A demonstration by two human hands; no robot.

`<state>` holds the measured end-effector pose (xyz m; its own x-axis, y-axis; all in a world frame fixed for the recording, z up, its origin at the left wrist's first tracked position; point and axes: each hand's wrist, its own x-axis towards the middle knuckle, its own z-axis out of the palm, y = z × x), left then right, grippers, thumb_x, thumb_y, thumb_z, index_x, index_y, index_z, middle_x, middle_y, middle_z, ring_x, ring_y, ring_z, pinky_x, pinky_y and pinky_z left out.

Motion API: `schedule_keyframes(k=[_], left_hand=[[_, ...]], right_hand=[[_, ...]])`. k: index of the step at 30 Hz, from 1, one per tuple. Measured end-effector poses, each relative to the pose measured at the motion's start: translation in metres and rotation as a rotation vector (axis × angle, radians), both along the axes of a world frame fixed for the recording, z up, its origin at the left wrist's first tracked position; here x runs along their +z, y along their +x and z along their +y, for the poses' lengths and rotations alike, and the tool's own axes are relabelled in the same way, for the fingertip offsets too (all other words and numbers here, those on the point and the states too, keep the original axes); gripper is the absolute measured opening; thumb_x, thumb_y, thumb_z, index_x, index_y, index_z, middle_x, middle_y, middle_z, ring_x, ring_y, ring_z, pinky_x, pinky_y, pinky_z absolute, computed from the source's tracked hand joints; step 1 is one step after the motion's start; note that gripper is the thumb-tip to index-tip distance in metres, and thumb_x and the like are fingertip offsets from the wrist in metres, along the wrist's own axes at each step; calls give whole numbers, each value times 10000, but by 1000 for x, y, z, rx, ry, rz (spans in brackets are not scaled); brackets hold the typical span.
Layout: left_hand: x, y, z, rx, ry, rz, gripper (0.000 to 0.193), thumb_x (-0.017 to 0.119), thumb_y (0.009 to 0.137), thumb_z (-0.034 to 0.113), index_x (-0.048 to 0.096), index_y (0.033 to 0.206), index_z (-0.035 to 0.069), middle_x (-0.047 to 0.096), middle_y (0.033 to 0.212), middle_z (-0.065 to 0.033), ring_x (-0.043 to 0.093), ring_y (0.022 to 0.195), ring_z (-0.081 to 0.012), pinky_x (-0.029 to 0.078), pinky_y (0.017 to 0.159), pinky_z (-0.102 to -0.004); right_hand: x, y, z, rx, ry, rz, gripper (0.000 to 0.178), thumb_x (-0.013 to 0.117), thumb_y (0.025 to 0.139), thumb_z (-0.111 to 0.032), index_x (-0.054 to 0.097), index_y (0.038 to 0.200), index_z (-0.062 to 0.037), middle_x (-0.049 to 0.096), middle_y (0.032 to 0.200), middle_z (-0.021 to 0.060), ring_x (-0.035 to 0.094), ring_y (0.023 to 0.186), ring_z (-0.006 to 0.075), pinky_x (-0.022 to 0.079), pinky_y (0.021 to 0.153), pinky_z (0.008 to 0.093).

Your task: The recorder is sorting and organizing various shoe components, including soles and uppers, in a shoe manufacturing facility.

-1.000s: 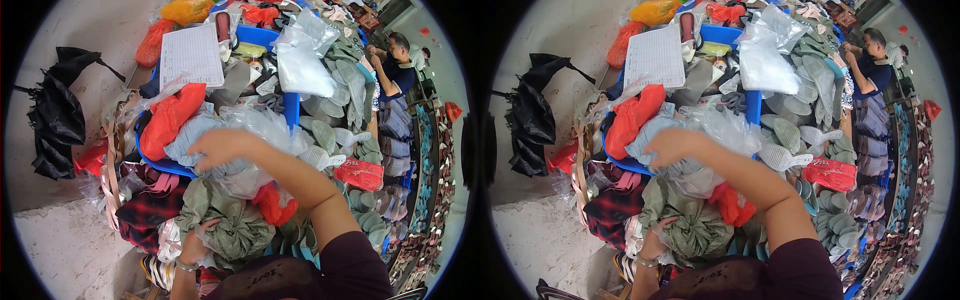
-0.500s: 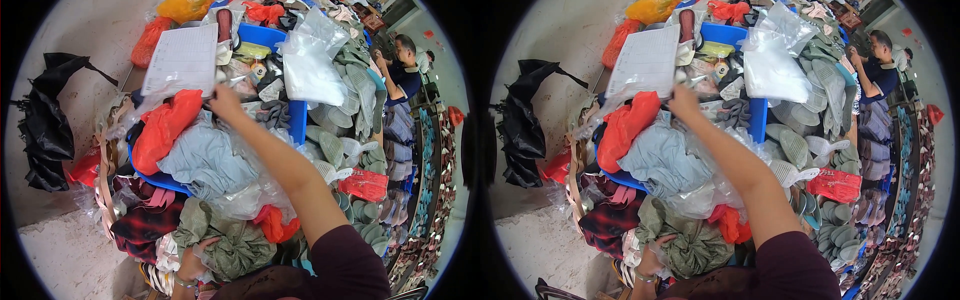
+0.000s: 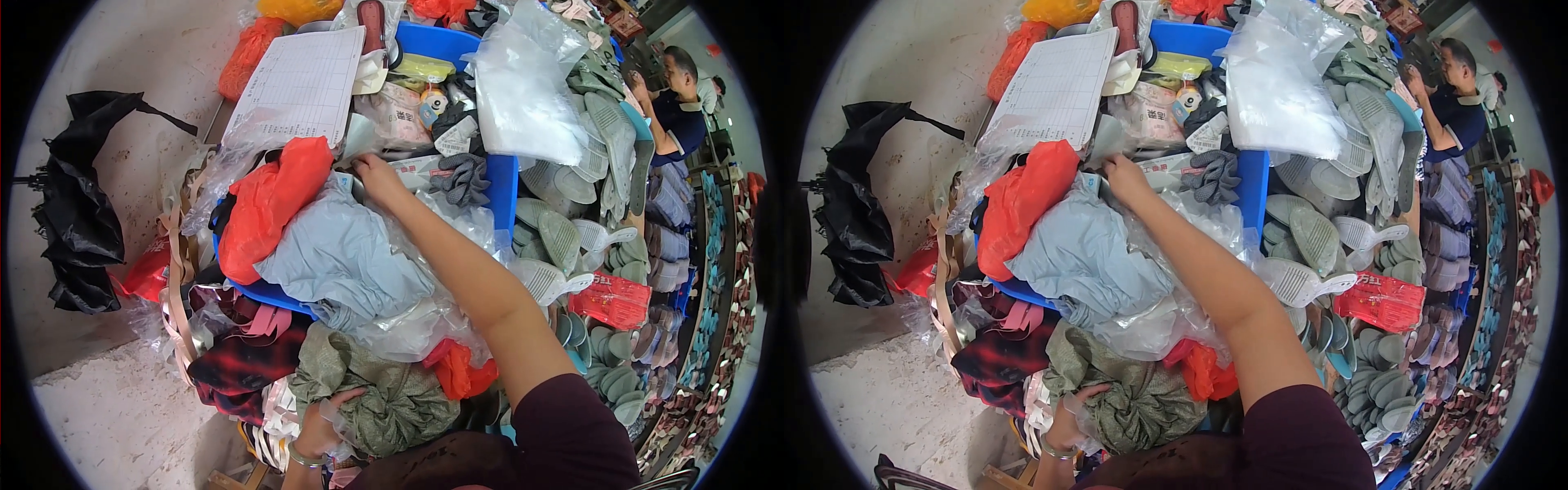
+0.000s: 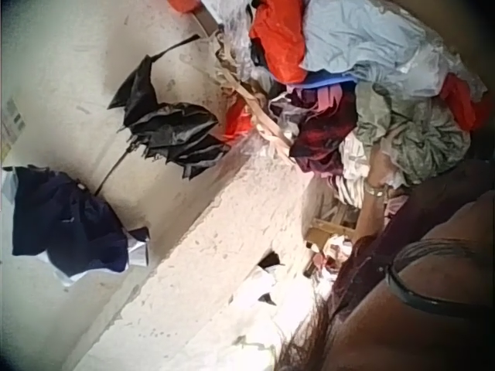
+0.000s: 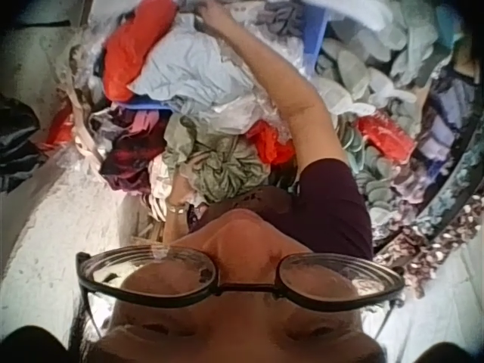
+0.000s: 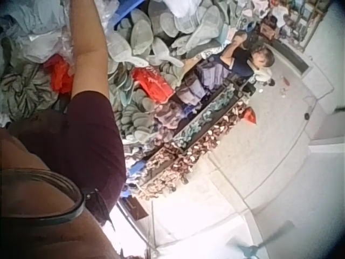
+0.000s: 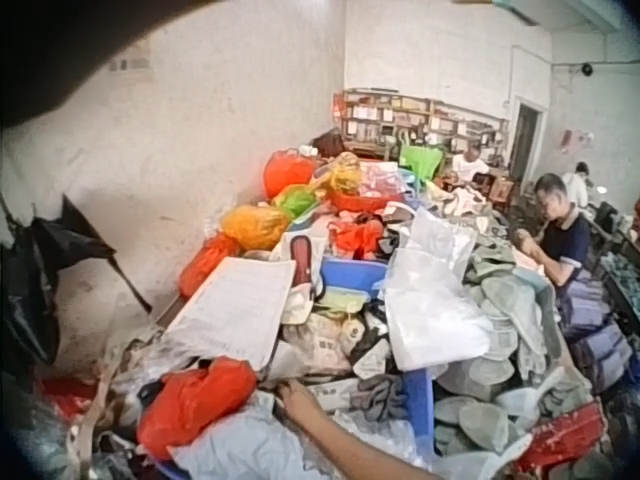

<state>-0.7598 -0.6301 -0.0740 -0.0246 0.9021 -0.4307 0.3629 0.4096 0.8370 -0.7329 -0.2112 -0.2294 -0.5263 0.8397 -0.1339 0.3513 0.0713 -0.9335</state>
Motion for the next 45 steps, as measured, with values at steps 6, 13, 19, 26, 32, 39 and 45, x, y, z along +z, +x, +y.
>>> schedule_keyframes(k=[6,13,19,26,32,39,45], left_hand=[[2,-1,0,5,-69,-50,706,587,527,-3,592,1208,184,631,766,-118,608,652,-296,466,604,-318],[5,-2,2,-1,5,-16,653,637,568,21,592,1203,170,664,863,-123,647,765,-310,494,675,-326],[-2,2,-3,27,54,-39,584,704,629,69,590,1197,147,677,950,-122,660,851,-300,505,753,-327],[2,1,0,33,-29,-82,582,726,636,86,587,1198,138,677,976,-111,664,875,-277,501,770,-311],[5,4,3,72,-25,-135,599,710,622,56,581,1203,118,672,1024,-111,658,918,-265,485,808,-302],[-2,5,-5,138,-69,-211,656,640,563,-13,581,1206,106,666,1040,-120,648,952,-269,467,836,-293],[-4,-2,-8,114,-233,-352,780,687,512,106,492,1250,-56,551,1214,-109,514,1118,-174,351,997,-300]], right_hand=[[40,22,30,-292,761,-571,407,589,763,-143,579,1167,-91,449,1310,171,406,1229,393,435,919,442],[43,25,82,-17,738,-629,349,568,752,-110,617,1097,-126,487,1267,169,510,1123,386,476,833,466],[66,80,132,-355,627,-332,239,539,752,-132,704,924,-120,672,887,170,635,878,349,500,790,433],[111,149,172,-572,359,37,275,674,783,-271,692,953,-57,678,805,143,646,760,283,484,699,366],[139,181,195,-661,442,54,228,680,793,-235,698,922,-47,655,702,89,592,582,182,457,558,319],[161,167,175,-716,343,257,198,673,799,-191,690,907,-25,638,690,65,559,547,140,445,514,290],[164,152,154,-585,215,325,195,639,835,-174,669,975,-41,637,836,23,585,736,117,501,613,268]])
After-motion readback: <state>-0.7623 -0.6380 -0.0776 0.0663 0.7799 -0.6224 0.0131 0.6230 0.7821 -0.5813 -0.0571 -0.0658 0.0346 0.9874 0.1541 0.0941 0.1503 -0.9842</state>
